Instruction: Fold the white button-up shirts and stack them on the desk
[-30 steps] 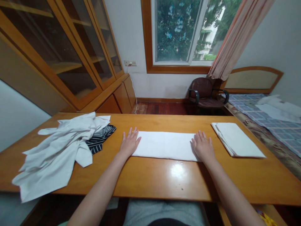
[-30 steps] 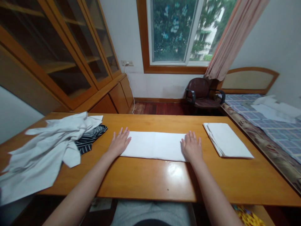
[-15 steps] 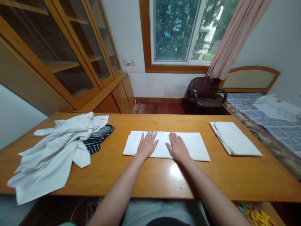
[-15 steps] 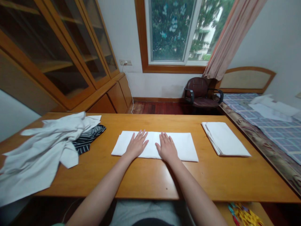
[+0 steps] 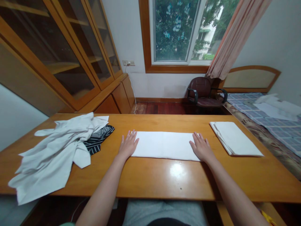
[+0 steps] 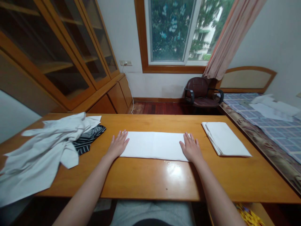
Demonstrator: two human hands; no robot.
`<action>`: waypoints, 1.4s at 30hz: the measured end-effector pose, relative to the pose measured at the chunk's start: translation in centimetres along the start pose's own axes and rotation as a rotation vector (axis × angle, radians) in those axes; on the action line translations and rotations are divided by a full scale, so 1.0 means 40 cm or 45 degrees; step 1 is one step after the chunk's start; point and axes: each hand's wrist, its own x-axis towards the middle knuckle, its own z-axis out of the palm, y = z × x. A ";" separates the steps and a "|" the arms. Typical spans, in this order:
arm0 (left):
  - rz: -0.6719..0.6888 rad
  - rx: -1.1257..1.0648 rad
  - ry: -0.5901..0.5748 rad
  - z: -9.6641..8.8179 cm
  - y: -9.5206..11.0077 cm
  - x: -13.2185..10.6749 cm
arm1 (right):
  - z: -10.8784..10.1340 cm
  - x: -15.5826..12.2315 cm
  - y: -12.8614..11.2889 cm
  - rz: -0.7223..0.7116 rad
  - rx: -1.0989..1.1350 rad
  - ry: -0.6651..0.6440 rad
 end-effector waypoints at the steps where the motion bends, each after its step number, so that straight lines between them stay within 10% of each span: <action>1: -0.019 0.002 -0.003 -0.002 -0.011 -0.003 | -0.002 0.002 0.009 0.007 -0.002 -0.005; 15: -0.189 -0.377 0.301 -0.026 -0.116 -0.006 | 0.007 0.022 0.067 0.095 0.343 0.241; 27: -0.454 -0.979 0.148 -0.042 -0.091 0.133 | -0.032 0.080 0.072 0.580 0.942 0.221; 35: -0.419 -1.221 0.267 -0.029 -0.085 0.099 | -0.030 0.079 0.032 0.468 1.156 0.447; 42: -0.453 -1.052 0.395 -0.011 -0.086 0.090 | -0.013 0.084 -0.005 0.341 0.742 0.520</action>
